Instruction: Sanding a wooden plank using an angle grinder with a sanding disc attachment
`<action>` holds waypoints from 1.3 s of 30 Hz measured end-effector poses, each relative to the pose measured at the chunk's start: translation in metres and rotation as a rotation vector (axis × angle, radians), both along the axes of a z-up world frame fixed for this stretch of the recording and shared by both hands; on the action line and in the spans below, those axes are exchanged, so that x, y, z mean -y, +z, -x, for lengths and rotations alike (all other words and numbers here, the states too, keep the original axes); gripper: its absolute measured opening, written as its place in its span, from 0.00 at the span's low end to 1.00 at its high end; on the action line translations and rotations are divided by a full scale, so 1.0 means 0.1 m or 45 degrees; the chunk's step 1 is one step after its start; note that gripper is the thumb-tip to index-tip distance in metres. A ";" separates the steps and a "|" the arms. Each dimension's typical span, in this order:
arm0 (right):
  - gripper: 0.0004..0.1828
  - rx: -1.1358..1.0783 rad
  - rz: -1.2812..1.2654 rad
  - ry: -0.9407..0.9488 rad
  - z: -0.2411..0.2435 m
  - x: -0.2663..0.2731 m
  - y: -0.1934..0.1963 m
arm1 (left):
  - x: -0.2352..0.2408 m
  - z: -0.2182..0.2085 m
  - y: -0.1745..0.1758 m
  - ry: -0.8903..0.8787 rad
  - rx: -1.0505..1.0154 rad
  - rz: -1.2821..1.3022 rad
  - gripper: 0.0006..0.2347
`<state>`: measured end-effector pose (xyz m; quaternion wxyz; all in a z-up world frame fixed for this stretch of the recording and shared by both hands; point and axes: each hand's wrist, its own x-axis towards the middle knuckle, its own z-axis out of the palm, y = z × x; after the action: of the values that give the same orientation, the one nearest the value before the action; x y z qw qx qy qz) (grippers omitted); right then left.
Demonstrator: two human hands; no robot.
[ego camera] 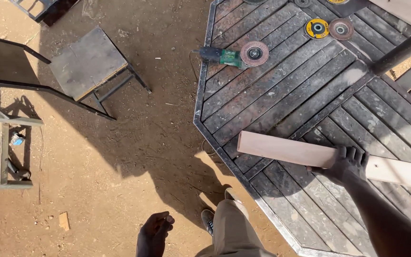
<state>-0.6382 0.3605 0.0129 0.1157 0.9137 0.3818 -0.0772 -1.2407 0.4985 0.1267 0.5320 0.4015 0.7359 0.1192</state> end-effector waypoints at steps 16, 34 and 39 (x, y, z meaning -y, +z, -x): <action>0.68 0.242 0.232 0.316 0.00 -0.28 0.10 | -2.12 -0.39 -0.50 -0.358 -0.174 0.087 0.15; 0.60 0.036 -0.043 -0.149 1.03 -3.05 0.26 | -4.20 -1.22 -0.37 -0.871 0.099 0.000 0.16; 0.61 0.043 -0.288 -0.419 1.60 -3.52 0.32 | -4.83 -1.33 -0.39 -1.264 0.165 -0.077 0.15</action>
<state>-0.7978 0.7130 0.0444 0.0045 0.9722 0.2315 -0.0363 -1.1080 0.9813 0.0878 0.5574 0.7102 0.4177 -0.1023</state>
